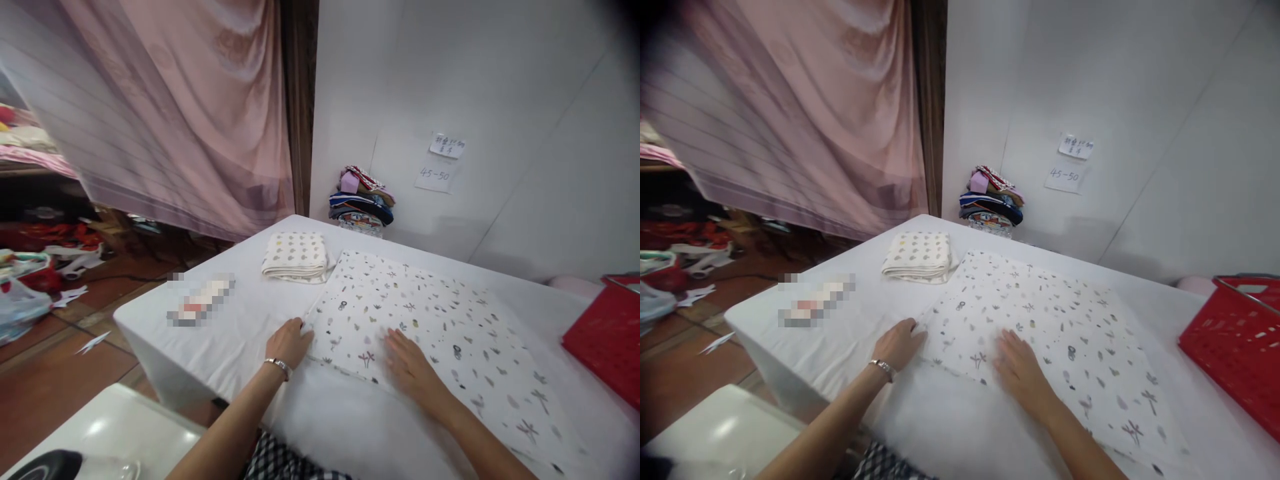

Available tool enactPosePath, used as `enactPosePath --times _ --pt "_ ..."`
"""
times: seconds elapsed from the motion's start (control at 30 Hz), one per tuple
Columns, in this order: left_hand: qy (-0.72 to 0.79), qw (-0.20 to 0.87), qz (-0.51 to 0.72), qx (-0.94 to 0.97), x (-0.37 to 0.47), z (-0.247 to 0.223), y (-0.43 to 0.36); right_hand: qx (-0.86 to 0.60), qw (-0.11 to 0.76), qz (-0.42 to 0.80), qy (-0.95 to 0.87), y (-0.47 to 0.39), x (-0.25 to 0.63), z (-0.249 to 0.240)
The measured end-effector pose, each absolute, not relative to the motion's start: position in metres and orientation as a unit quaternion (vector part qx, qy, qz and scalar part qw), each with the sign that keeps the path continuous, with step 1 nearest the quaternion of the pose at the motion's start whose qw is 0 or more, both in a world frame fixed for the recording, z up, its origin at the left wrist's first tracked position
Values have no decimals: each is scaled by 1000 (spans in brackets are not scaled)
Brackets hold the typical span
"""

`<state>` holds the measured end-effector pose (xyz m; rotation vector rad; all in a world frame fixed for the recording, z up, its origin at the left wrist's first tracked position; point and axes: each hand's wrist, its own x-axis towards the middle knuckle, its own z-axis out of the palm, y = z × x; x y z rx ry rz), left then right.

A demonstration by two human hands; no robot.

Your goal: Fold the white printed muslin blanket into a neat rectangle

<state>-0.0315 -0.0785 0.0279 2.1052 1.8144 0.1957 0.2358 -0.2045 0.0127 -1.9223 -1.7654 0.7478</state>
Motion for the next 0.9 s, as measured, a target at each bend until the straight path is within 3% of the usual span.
enactPosePath --times 0.13,0.3,0.5,0.67,0.9 --pt "643 188 84 737 -29 31 -82 -649 348 414 -535 -174 211 22" --pt "629 209 117 740 -22 32 -88 -543 445 565 -434 -126 168 18" --pt "562 142 177 795 -7 24 -107 -545 423 620 -374 -92 134 10" --pt "510 149 200 823 -4 18 -115 -566 426 597 -377 -87 132 3" --pt "537 394 273 694 -15 22 -99 -578 431 580 -379 -88 133 0"
